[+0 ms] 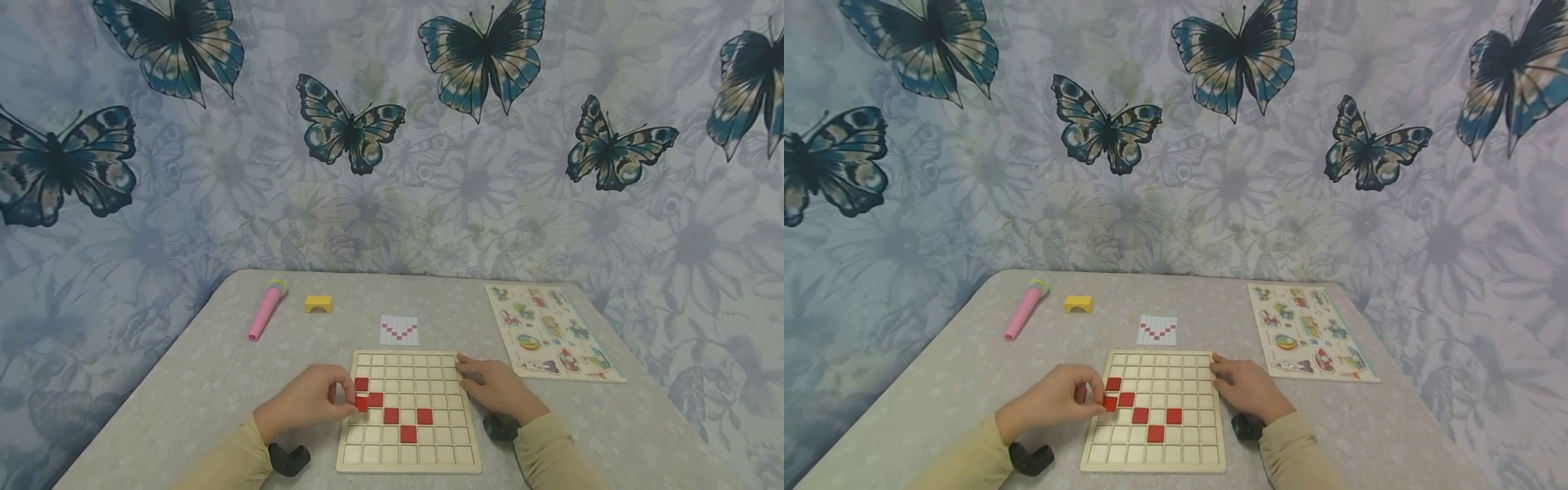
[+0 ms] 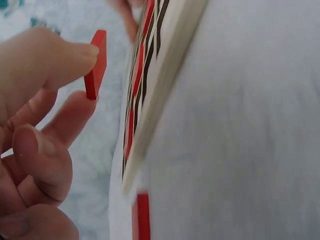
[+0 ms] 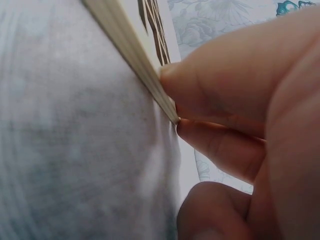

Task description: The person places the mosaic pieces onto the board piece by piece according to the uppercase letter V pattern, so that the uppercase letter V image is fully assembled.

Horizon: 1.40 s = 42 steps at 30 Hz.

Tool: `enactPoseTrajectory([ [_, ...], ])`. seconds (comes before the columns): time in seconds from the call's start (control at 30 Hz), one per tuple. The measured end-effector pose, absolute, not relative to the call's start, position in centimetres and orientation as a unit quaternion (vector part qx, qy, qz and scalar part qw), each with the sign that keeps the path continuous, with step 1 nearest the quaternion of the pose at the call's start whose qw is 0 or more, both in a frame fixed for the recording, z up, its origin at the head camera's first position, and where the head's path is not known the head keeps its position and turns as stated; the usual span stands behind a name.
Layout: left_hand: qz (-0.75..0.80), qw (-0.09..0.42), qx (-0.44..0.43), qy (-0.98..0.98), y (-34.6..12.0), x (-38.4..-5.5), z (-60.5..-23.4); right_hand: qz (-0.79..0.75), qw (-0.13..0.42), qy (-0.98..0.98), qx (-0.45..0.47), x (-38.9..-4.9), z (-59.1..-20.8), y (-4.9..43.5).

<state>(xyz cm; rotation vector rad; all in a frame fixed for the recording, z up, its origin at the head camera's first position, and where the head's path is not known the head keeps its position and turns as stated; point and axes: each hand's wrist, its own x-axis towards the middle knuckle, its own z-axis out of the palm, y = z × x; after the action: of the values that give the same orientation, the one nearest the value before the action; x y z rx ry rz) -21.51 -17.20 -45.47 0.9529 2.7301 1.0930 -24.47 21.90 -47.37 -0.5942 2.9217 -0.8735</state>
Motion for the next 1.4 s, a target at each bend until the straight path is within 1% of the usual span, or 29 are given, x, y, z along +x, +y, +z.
enactPoseTrajectory([
  [0.2,0.301,0.023,0.341,0.891,-13.9,-21.7,-44.5,-0.282,0.016,0.94,-0.189,-24.2,-47.2,21.9],
  [0.43,0.231,-0.002,0.366,0.902,-9.6,-22.8,-43.3,-0.282,0.016,0.939,-0.195,-24.3,-47.2,21.9],
  [0.6,0.179,0.002,0.362,0.915,-6.8,-23.9,-43.0,-0.273,0.019,0.94,-0.201,-24.5,-47.1,21.8],
  [0.73,0.142,0.014,0.361,0.921,-4.6,-24.2,-42.7,-0.274,0.013,0.938,-0.212,-24.6,-47.2,21.9],
  [0.87,0.11,0.014,0.37,0.922,-2.6,-24.3,-42.6,-0.267,0.007,0.939,-0.215,-24.7,-47.3,22.1],
  [1.07,0.085,0.019,0.367,0.926,-1.1,-24.5,-43.1,-0.264,0.001,0.939,-0.221,-24.7,-47.3,22.3],
  [1.4,0.075,0.025,0.368,0.926,-0.4,-24.4,-43.1,-0.26,-0.001,0.94,-0.219,-24.7,-47.3,22.3],
])
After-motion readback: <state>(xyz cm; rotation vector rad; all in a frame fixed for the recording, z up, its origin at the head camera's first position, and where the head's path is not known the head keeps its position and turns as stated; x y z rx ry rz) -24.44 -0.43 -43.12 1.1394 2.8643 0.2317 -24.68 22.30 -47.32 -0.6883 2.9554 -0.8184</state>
